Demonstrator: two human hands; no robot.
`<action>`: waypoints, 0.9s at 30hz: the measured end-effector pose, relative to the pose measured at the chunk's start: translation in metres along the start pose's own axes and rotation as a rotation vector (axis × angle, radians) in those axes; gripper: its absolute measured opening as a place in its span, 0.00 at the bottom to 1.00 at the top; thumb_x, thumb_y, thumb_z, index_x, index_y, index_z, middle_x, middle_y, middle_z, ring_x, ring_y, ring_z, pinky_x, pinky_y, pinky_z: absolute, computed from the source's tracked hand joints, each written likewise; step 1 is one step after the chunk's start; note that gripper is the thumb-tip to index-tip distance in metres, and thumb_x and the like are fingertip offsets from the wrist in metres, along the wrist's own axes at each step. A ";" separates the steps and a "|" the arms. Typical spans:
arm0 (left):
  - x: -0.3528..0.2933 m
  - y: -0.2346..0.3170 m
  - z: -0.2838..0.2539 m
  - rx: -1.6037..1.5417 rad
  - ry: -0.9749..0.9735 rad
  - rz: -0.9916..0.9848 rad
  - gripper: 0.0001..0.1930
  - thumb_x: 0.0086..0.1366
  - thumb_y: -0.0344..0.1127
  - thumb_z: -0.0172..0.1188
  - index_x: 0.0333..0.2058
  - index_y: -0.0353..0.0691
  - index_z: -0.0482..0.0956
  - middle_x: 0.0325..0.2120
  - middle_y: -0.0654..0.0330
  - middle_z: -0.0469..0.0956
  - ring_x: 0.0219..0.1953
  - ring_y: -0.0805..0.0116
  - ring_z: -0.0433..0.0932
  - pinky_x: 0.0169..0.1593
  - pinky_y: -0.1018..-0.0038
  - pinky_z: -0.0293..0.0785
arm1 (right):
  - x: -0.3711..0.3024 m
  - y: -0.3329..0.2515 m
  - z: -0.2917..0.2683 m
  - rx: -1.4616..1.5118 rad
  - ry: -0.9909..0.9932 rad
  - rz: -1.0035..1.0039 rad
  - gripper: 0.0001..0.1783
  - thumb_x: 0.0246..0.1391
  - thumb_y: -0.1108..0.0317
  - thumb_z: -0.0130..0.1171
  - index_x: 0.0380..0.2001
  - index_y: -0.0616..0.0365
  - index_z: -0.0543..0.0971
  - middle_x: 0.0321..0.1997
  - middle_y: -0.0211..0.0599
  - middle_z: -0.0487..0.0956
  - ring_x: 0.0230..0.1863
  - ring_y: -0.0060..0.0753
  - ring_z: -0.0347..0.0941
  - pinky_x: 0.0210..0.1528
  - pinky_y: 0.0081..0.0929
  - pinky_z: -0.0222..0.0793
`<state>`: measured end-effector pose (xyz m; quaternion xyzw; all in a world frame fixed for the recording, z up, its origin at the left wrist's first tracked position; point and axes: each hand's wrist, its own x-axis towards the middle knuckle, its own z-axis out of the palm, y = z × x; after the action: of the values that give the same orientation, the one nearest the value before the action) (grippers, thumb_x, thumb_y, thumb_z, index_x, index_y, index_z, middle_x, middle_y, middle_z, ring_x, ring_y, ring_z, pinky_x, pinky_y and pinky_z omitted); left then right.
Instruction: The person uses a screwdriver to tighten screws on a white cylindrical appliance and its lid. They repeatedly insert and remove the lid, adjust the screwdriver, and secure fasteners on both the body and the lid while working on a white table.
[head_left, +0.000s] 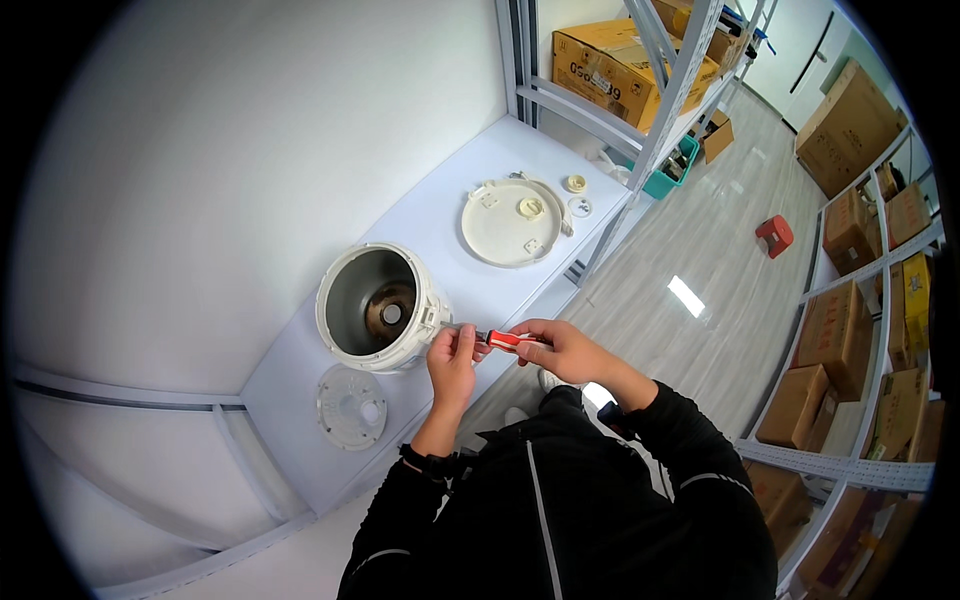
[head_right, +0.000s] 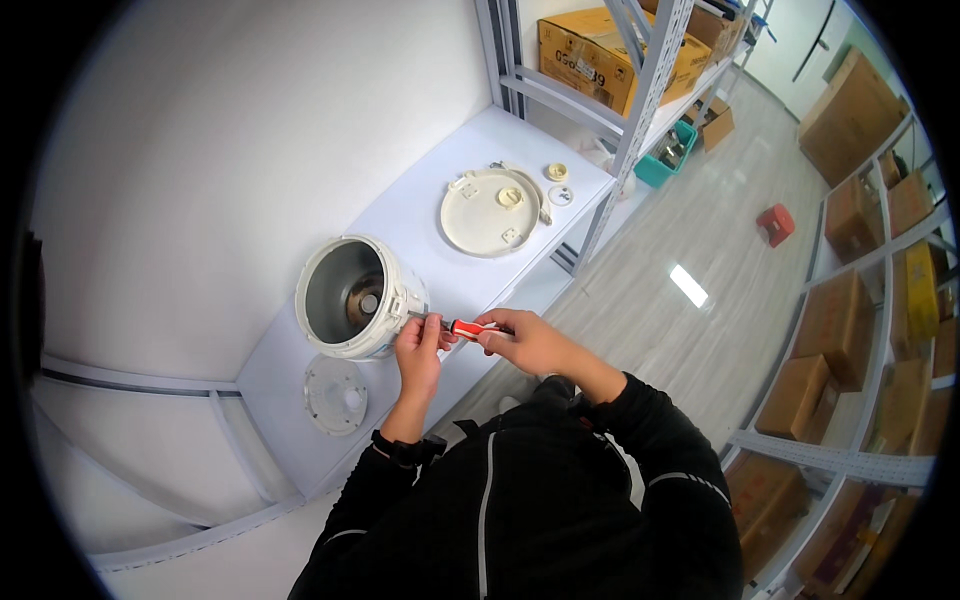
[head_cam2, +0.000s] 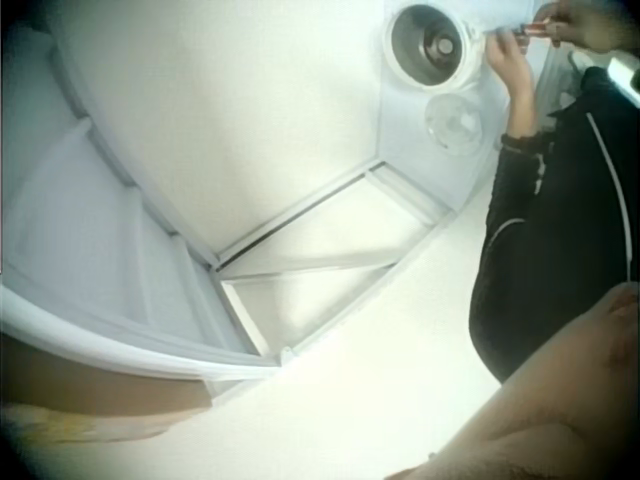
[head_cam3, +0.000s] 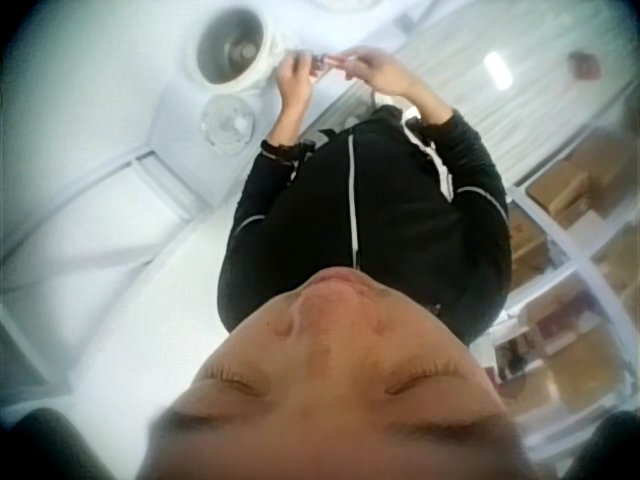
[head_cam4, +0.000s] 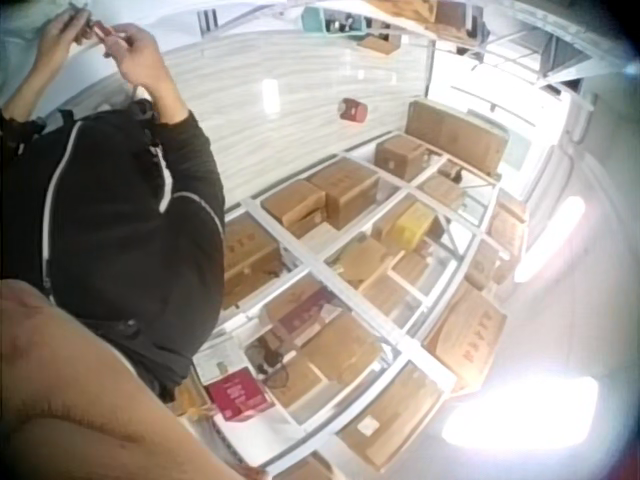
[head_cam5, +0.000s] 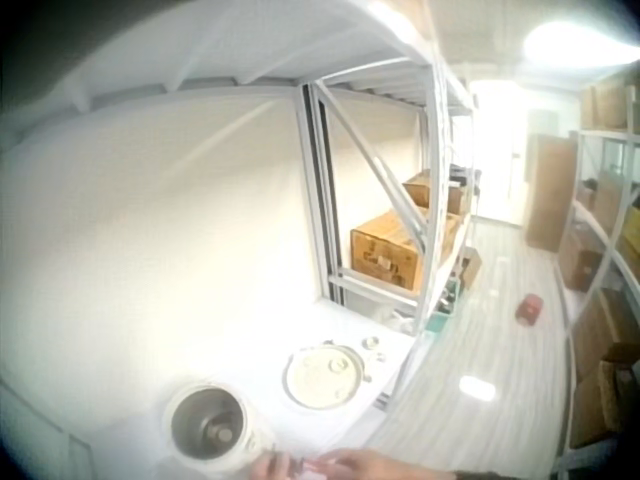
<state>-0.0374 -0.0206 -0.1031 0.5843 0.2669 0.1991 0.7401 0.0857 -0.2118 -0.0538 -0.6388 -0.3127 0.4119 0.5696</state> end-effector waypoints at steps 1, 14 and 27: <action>0.000 0.000 0.000 -0.009 0.002 -0.001 0.13 0.80 0.40 0.60 0.39 0.36 0.79 0.31 0.60 0.85 0.30 0.75 0.83 0.35 0.78 0.75 | -0.002 0.001 0.002 -0.104 0.034 -0.044 0.20 0.70 0.60 0.63 0.58 0.60 0.82 0.35 0.37 0.86 0.30 0.30 0.78 0.37 0.31 0.75; 0.002 -0.003 0.004 -0.069 -0.035 0.004 0.14 0.81 0.41 0.59 0.40 0.34 0.80 0.32 0.58 0.85 0.32 0.72 0.84 0.39 0.76 0.80 | -0.011 -0.020 0.015 -1.037 0.301 -0.573 0.25 0.56 0.67 0.72 0.58 0.50 0.83 0.39 0.40 0.80 0.33 0.53 0.79 0.38 0.44 0.77; 0.001 -0.015 0.006 -0.175 -0.036 0.031 0.14 0.81 0.40 0.58 0.43 0.32 0.79 0.36 0.56 0.85 0.37 0.72 0.84 0.44 0.74 0.82 | -0.007 -0.007 0.004 0.154 0.022 0.196 0.18 0.76 0.59 0.57 0.57 0.61 0.80 0.37 0.29 0.84 0.28 0.18 0.74 0.30 0.18 0.68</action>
<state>-0.0328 -0.0278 -0.1166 0.5252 0.2260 0.2225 0.7897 0.0794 -0.2152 -0.0454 -0.6251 -0.2098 0.4816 0.5773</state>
